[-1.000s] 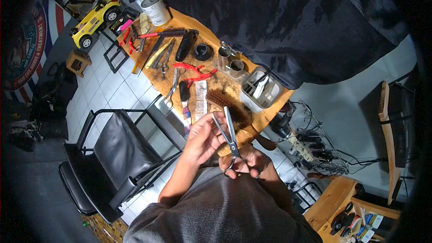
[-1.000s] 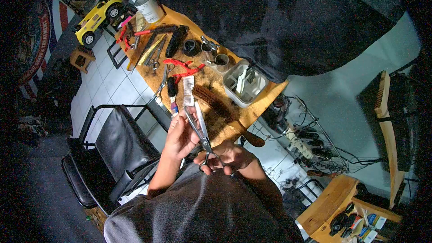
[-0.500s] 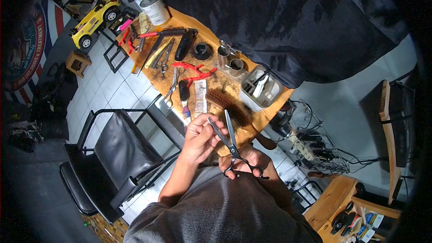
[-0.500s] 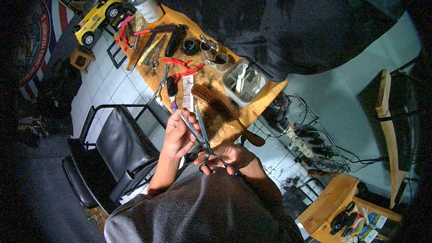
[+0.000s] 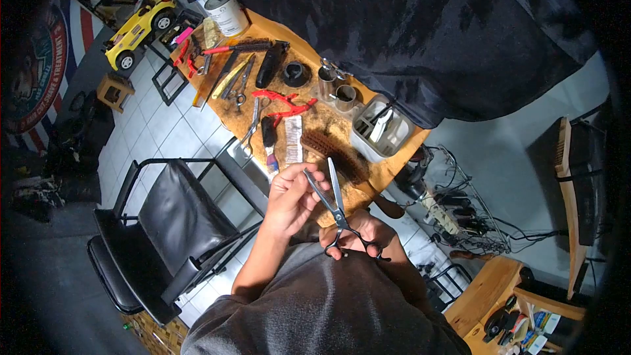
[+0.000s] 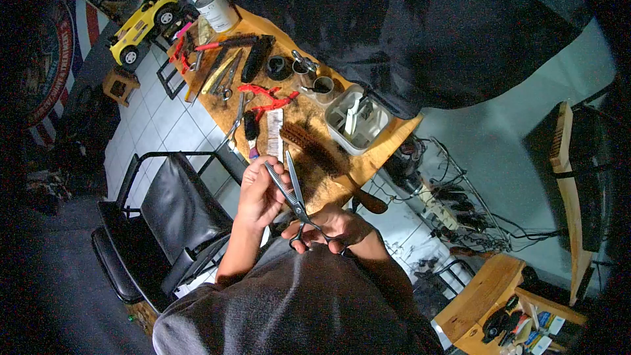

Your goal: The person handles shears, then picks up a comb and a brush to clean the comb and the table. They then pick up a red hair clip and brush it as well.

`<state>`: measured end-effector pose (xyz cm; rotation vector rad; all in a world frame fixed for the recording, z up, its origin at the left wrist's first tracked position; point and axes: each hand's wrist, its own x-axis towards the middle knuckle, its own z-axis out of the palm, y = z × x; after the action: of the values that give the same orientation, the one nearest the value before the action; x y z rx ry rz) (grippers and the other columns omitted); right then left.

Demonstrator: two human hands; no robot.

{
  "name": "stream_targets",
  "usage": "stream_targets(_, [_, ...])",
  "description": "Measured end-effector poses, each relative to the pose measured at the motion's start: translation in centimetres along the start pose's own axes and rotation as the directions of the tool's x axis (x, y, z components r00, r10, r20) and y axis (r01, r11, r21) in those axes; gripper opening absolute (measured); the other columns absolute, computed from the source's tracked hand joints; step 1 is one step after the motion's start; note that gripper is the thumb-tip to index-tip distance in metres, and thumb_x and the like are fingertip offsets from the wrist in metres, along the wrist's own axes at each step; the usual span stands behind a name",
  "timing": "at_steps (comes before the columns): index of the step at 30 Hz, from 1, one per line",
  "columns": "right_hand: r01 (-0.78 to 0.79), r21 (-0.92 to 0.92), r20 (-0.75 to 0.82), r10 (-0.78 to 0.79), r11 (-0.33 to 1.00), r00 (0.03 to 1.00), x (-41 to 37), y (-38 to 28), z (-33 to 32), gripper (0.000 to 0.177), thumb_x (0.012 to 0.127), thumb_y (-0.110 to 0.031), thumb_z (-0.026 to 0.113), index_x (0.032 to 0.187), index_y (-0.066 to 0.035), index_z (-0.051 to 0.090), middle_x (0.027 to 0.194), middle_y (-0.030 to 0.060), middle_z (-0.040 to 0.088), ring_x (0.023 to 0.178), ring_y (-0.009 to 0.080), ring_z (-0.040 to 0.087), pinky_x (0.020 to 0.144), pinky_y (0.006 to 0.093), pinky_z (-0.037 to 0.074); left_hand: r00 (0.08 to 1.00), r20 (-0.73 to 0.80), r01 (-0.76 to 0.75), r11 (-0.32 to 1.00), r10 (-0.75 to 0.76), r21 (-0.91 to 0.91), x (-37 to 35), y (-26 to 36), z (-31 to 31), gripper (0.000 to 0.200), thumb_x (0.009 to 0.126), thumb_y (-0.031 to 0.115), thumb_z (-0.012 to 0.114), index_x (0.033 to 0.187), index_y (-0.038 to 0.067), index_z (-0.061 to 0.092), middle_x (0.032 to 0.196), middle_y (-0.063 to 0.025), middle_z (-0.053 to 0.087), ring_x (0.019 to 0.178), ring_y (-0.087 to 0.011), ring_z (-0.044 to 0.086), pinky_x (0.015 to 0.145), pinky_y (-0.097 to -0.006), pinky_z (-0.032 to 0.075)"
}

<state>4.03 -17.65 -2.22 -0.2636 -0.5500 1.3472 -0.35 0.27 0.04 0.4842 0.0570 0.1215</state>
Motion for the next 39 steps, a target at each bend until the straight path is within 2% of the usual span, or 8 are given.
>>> stream_targets(9, [0.029, 0.061, -0.023, -0.027, 0.998, 0.999, 0.1, 0.2, 0.4, 0.073, 0.065, -0.031, 0.083, 0.117, 0.012, 0.054, 0.110, 0.0181, 0.056, 0.091, 0.0233, 0.053, 0.078, 0.0333, 0.040, 0.998, 0.064, -0.015, 1.000, 0.016, -0.019, 0.3, 0.0, -0.9, 0.025, 0.091, 0.017, 0.058, 0.109, -0.001, 0.059, 0.096, -0.0118, 0.066, 0.085, -0.0224, 0.066, 0.072, -0.0293, 0.055])
stream_targets(12, [0.019, 0.050, -0.012, -0.018, 0.999, 1.000, 0.1, 0.1, 0.4, 0.074, 0.065, -0.031, 0.083, 0.118, 0.011, 0.053, 0.111, 0.0182, 0.055, 0.091, 0.0234, 0.053, 0.079, 0.0340, 0.040, 0.994, -0.112, 0.002, 0.997, 0.006, 0.075, 0.2, 0.3, 1.9, 0.025, 0.091, 0.017, 0.057, 0.109, -0.001, 0.059, 0.097, -0.0119, 0.066, 0.085, -0.0219, 0.066, 0.072, -0.0294, 0.055])
stream_targets(19, [-0.026, -0.003, 0.029, 0.026, 1.000, 0.999, 0.2, 0.2, 0.0, 0.076, 0.066, -0.030, 0.083, 0.122, 0.009, 0.051, 0.114, 0.0182, 0.054, 0.093, 0.0243, 0.053, 0.081, 0.0358, 0.041, 1.000, 0.013, 0.010, 0.997, -0.011, 0.079, -0.1, 0.4, 0.1, 0.026, 0.092, 0.019, 0.056, 0.109, 0.000, 0.058, 0.098, -0.0121, 0.065, 0.085, -0.0211, 0.065, 0.074, -0.0315, 0.055])
stream_targets(25, [0.005, 0.029, 0.053, -0.006, 1.000, 0.999, 0.0, 0.0, 0.6, 0.079, 0.070, -0.045, 0.077, 0.122, 0.009, 0.050, 0.114, 0.0181, 0.053, 0.099, 0.0240, 0.049, 0.081, 0.0314, 0.037, 0.998, -0.023, 0.051, 0.999, -0.051, 0.001, -0.1, -0.4, -0.5, 0.022, 0.092, 0.018, 0.057, 0.107, 0.001, 0.058, 0.092, -0.0095, 0.064, 0.078, -0.0183, 0.063, 0.071, -0.0297, 0.054])
stream_targets(28, [0.088, 0.356, 0.306, -0.205, 0.930, 0.930, 0.5, 1.9, -0.9, 0.046, 0.073, -0.045, 0.074, 0.111, -0.021, 0.065, 0.137, 0.0256, 0.038, 0.110, 0.0341, 0.046, 0.093, 0.0410, 0.034, 0.991, 0.014, 0.133, 0.989, -0.134, 0.063, -0.1, -0.8, 0.9, 0.022, 0.088, 0.009, 0.059, 0.108, 0.000, 0.056, 0.093, -0.0087, 0.061, 0.081, -0.0171, 0.061, 0.068, -0.0284, 0.052])
stream_targets(33, [0.007, 0.302, 0.327, -0.110, 0.953, 0.939, -0.3, 2.4, -2.3, 0.033, 0.074, -0.047, 0.072, 0.101, -0.028, 0.069, 0.139, 0.0284, 0.035, 0.111, 0.0382, 0.045, 0.094, 0.0441, 0.032, 0.989, 0.059, 0.124, 0.974, -0.137, 0.190, 0.2, -1.4, 1.5, 0.024, 0.082, 0.010, 0.067, 0.101, 0.004, 0.055, 0.089, -0.0034, 0.059, 0.073, -0.0117, 0.059, 0.059, -0.0231, 0.050])
stream_targets(37, [-0.021, 0.236, 0.309, -0.055, 0.972, 0.950, -0.5, 2.2, -2.5, 0.040, 0.072, -0.051, 0.072, 0.105, -0.028, 0.068, 0.139, 0.0287, 0.035, 0.112, 0.0382, 0.044, 0.094, 0.0432, 0.033, 0.990, 0.013, 0.137, 0.976, -0.141, 0.171, 0.3, -1.7, 1.8, 0.019, 0.081, 0.009, 0.067, 0.096, 0.006, 0.055, 0.085, -0.0011, 0.060, 0.071, -0.0106, 0.059, 0.057, -0.0230, 0.051])
stream_targets(39, [0.017, 0.206, 0.275, -0.075, 0.978, 0.959, -0.5, 2.5, -2.0, 0.063, 0.070, -0.060, 0.067, 0.112, -0.014, 0.061, 0.129, 0.0243, 0.042, 0.106, 0.0333, 0.044, 0.087, 0.0388, 0.033, 0.988, -0.010, 0.154, 0.968, -0.155, 0.196, 0.3, -1.7, 1.7, 0.020, 0.080, 0.007, 0.067, 0.096, 0.006, 0.055, 0.083, -0.0013, 0.060, 0.070, -0.0116, 0.061, 0.056, -0.0249, 0.052])
